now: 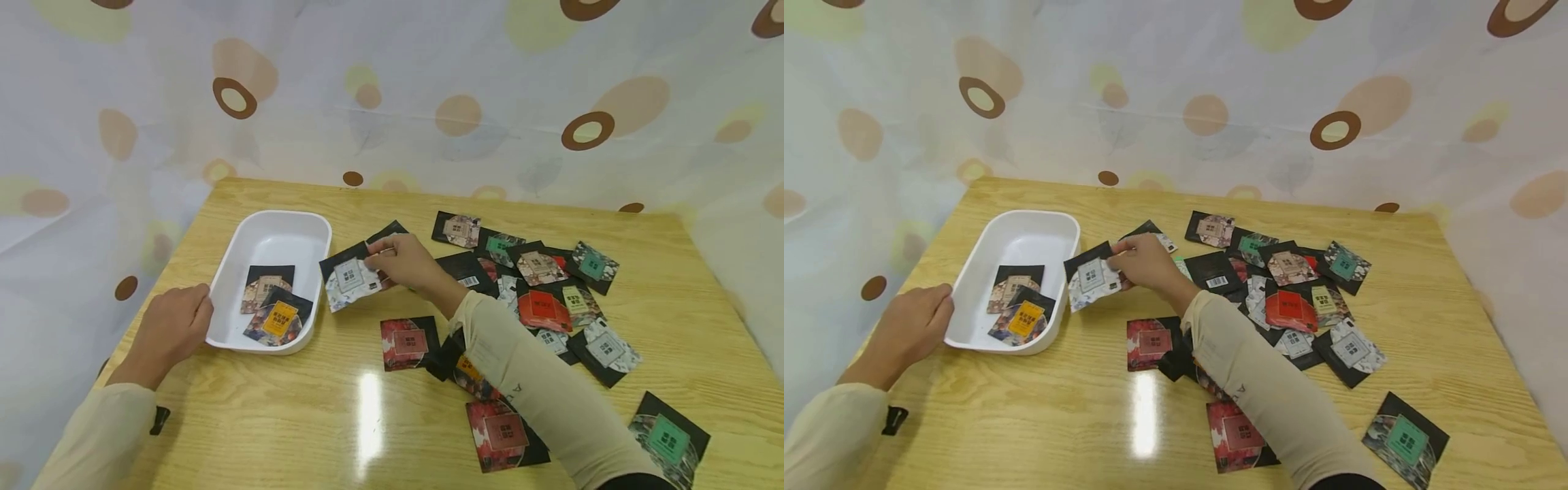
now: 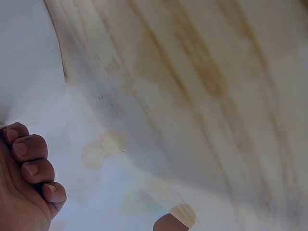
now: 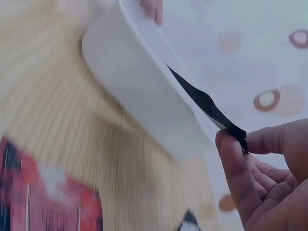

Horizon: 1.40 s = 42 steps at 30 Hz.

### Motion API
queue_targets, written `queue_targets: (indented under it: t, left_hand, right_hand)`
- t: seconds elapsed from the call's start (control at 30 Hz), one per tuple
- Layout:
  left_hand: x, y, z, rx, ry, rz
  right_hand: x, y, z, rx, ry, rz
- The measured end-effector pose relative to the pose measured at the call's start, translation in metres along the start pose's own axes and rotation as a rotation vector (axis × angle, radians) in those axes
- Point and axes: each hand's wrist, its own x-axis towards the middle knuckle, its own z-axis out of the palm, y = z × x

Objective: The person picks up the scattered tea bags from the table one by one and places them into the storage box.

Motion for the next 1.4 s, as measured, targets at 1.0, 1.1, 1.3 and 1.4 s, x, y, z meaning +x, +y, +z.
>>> queue_targets:
  t: [1.0,1.1,1.3,1.4]
  left_hand:
    - [-0.002,-0.001,0.002,-0.002,0.021,0.009]
    - [-0.003,-0.001,0.002,-0.003,0.012,-0.001]
    - [-0.002,-0.002,0.003,-0.013,-0.002,-0.016]
    - [-0.002,-0.003,0.003,-0.014,0.004,-0.010]
  right_hand:
    - [0.028,-0.043,0.080,-0.224,0.020,-0.100]
    - [0.025,-0.043,0.073,-0.193,0.000,-0.089]
    - [0.025,-0.036,0.048,-0.112,0.023,-0.096]
    - [0.028,-0.030,0.029,-0.078,0.058,-0.088]
